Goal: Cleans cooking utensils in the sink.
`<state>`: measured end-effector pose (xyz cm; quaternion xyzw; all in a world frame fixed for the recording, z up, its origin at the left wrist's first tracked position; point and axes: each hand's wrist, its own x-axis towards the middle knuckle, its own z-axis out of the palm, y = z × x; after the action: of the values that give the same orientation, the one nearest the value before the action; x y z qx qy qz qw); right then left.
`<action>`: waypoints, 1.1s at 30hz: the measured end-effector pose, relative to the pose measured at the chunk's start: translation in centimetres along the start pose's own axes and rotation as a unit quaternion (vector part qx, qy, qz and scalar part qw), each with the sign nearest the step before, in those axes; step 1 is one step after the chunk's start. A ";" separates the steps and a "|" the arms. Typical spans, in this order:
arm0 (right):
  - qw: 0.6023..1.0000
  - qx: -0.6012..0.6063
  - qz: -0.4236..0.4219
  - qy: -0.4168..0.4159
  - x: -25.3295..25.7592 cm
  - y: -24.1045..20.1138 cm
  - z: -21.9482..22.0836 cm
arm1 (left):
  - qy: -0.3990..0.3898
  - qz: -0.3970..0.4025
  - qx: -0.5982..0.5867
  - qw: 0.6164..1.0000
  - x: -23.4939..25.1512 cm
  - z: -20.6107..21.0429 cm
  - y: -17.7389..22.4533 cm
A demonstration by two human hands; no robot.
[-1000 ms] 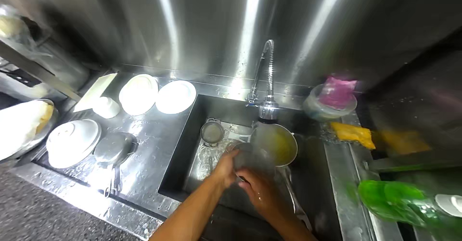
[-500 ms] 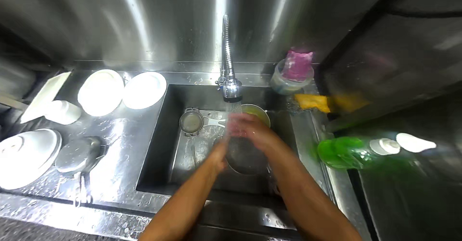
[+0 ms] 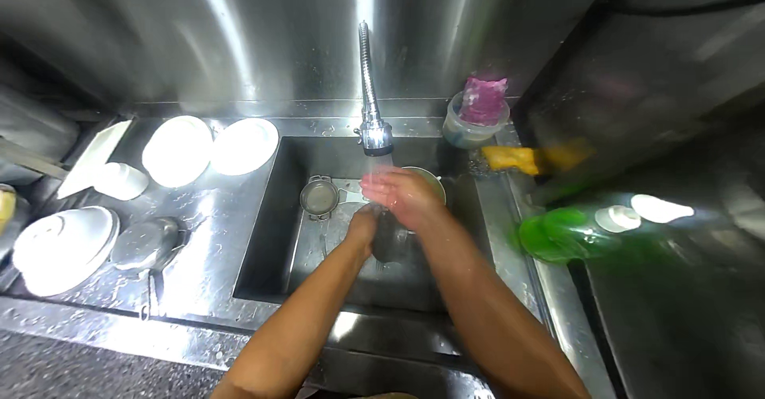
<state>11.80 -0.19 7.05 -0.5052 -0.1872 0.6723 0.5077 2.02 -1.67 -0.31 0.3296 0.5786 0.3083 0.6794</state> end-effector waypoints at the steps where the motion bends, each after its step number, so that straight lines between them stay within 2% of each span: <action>1: 1.000 -0.017 -0.003 -0.006 -0.2 -0.1 0.2 | 0.001 0.015 0.001 1.000 0.1 0.1 0.3; 5: 0.993 -0.105 -0.037 -0.035 -0.8 -0.9 -0.1 | -0.018 0.069 -0.021 0.997 0.2 0.3 1.4; 11: 0.995 -0.061 -0.069 -0.022 0.1 -2.6 -1.1 | -0.060 0.115 -0.018 0.991 0.6 -0.4 2.2; 16: 0.995 -0.031 -0.100 0.000 2.0 -2.6 -0.4 | -0.039 0.171 0.096 0.980 -1.9 -4.0 3.3; 20: 0.992 -0.048 -0.102 0.057 6.2 1.6 1.5 | 0.026 0.223 0.206 0.952 -5.0 -8.7 4.8; 22: 0.981 -0.095 -0.132 0.105 8.2 3.4 3.3 | 0.068 0.271 0.244 0.928 -6.6 -11.5 5.6; 23: 0.966 -0.155 -0.160 0.133 9.2 4.1 4.0 | 0.095 0.298 0.256 0.915 -7.4 -13.0 6.0; 27: 0.869 -0.376 -0.248 0.207 12.9 3.2 7.2 | 0.228 0.406 0.300 0.832 -10.4 -19.3 7.7; 30: 0.783 -0.509 -0.225 0.278 18.1 3.3 7.4 | 0.318 0.439 0.351 0.763 -11.8 -24.8 8.6; 32: 0.769 -0.525 -0.188 0.313 20.1 3.8 7.4 | 0.369 0.444 0.387 0.719 -11.9 -28.4 8.7; 33: 0.785 -0.499 -0.185 0.318 20.7 4.0 7.3 | 0.388 0.438 0.408 0.701 -11.8 -30.2 8.7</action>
<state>4.01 18.08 -3.12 -0.8291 -0.4139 0.1797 0.3301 -29.80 -3.19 10.10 0.6419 0.6504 0.4057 -0.0175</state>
